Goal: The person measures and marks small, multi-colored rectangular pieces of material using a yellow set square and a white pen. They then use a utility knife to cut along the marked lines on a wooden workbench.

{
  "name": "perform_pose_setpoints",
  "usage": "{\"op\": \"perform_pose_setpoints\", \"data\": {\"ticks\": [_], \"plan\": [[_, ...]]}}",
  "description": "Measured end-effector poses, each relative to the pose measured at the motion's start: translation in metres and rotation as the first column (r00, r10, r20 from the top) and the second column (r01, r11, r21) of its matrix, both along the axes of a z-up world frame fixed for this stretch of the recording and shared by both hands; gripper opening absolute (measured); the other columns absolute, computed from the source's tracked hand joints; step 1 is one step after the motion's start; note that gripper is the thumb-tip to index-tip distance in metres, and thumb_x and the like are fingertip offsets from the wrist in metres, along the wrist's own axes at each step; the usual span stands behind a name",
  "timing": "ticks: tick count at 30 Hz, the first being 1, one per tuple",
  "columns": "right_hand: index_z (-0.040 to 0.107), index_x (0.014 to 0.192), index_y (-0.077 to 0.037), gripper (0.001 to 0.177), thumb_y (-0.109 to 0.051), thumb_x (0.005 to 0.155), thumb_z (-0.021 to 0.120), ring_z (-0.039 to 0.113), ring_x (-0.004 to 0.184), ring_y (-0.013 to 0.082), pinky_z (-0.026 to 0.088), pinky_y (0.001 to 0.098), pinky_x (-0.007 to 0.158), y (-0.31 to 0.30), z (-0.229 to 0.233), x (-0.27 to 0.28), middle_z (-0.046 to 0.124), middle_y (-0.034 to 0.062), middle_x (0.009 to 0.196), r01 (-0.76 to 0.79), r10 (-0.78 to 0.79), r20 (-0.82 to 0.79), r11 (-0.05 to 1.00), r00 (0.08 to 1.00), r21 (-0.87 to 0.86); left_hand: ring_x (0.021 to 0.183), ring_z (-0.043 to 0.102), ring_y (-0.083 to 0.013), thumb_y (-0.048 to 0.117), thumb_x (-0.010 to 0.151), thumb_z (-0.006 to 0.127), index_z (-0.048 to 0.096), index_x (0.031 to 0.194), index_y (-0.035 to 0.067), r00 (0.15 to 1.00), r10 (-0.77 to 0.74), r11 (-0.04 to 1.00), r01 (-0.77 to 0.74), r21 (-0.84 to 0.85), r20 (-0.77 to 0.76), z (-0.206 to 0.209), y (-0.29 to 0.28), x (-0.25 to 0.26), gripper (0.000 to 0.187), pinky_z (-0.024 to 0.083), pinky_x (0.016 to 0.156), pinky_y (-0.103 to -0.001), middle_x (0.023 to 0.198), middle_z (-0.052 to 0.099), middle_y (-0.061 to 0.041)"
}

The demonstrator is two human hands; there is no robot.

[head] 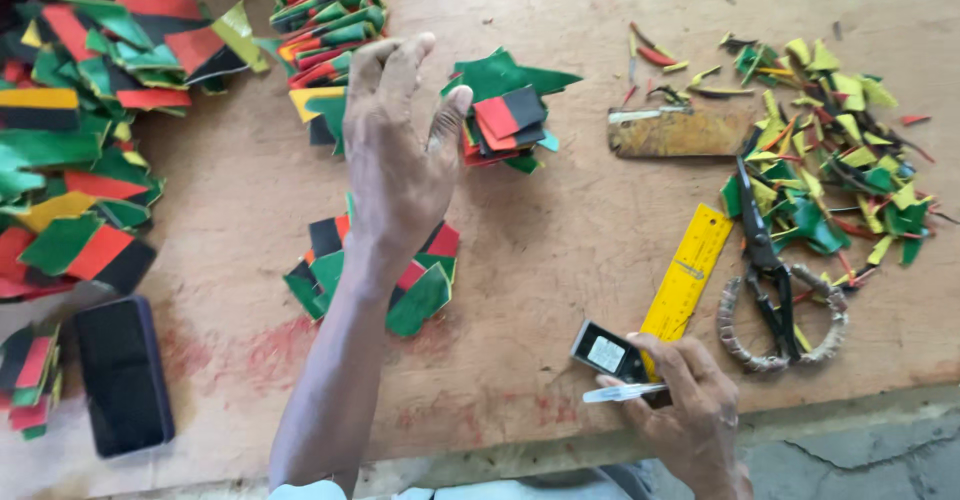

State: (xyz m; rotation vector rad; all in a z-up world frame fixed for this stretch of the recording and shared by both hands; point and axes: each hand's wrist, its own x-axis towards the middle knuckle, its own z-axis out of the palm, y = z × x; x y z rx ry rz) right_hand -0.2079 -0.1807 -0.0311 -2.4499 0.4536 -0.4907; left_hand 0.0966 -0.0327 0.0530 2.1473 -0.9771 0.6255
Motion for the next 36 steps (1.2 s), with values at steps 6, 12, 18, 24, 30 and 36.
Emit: {"op": "perform_pose_setpoints", "data": {"ticks": [6, 12, 18, 24, 30, 36], "plan": [[0.067, 0.124, -0.012, 0.067, -0.024, 0.062, 0.088, 0.067, 0.087, 0.025, 0.056, 0.0392, 0.074, -0.003, 0.002, -0.002, 0.064, 0.0091, 0.099, -0.016, 0.017, -0.141, 1.0, 0.99, 0.01, 0.114, 0.06, -0.0343, 0.001, 0.087, 0.069, 0.07, 0.115, 0.003, 0.883, -0.066, 0.923, 0.23, 0.308, -0.464, 0.016, 0.057, -0.023, 0.028, 0.048, 0.095, -0.045, 0.112, 0.064, -0.016], [0.065, 0.13, -0.018, 0.071, -0.017, 0.062, 0.087, 0.065, 0.093, 0.027, 0.055, 0.0397, 0.081, -0.003, 0.002, -0.006, 0.062, 0.0088, 0.103, -0.032, 0.034, -0.155, 0.999, 0.987, 0.02, 0.102, 0.056, -0.035, 0.008, 0.074, 0.08, 0.065, 0.106, 0.003, 0.876, 0.048, 0.87, 0.2, 0.451, -0.48, 0.004, 0.084, -0.063, 0.036, 0.041, 0.089, -0.048, 0.103, 0.057, -0.015], [0.066, 0.131, -0.018, 0.072, -0.013, 0.062, 0.085, 0.065, 0.094, 0.0274, 0.055, 0.0399, 0.082, -0.004, 0.002, -0.004, 0.062, 0.0089, 0.104, -0.049, 0.046, -0.147, 0.999, 0.988, -0.019, 0.097, 0.058, -0.0336, 0.006, 0.071, 0.08, 0.062, 0.088, 0.005, 0.908, 0.027, 0.905, 0.155, 0.395, -0.418, -0.011, 0.091, -0.065, 0.025, 0.041, 0.082, -0.045, 0.097, 0.059, -0.014], [0.067, 0.129, -0.018, 0.065, -0.017, 0.067, 0.087, 0.067, 0.091, 0.0269, 0.055, 0.0392, 0.078, 0.002, -0.002, -0.004, 0.064, 0.009, 0.102, -0.008, 0.004, -0.104, 0.999, 0.995, -0.036, 0.078, 0.064, -0.0301, 0.008, 0.084, 0.077, 0.06, 0.086, 0.006, 0.808, -0.147, 0.936, 0.299, 0.183, -0.571, -0.001, 0.083, -0.064, 0.018, 0.043, 0.075, -0.045, 0.078, 0.066, -0.011], [0.068, 0.129, -0.016, 0.066, -0.017, 0.066, 0.087, 0.066, 0.089, 0.0275, 0.055, 0.04, 0.077, 0.003, 0.001, -0.004, 0.064, 0.01, 0.1, -0.006, 0.003, -0.1, 1.0, 0.995, -0.027, 0.107, 0.067, -0.0317, 0.007, 0.094, 0.068, 0.062, 0.123, 0.003, 0.616, -0.425, 0.877, 0.461, -0.134, -0.663, -0.026, 0.035, -0.065, 0.03, 0.054, 0.09, -0.039, 0.116, 0.068, -0.015], [0.068, 0.127, -0.014, 0.063, -0.019, 0.067, 0.088, 0.066, 0.089, 0.0254, 0.055, 0.039, 0.076, 0.0, 0.0, -0.005, 0.064, 0.0092, 0.099, -0.015, 0.011, -0.129, 0.999, 0.992, -0.032, 0.119, 0.064, -0.0319, 0.009, 0.093, 0.073, 0.063, 0.128, 0.004, 0.727, -0.276, 0.916, 0.397, 0.057, -0.628, -0.034, 0.037, -0.066, 0.037, 0.051, 0.101, -0.04, 0.124, 0.065, -0.012]]}}
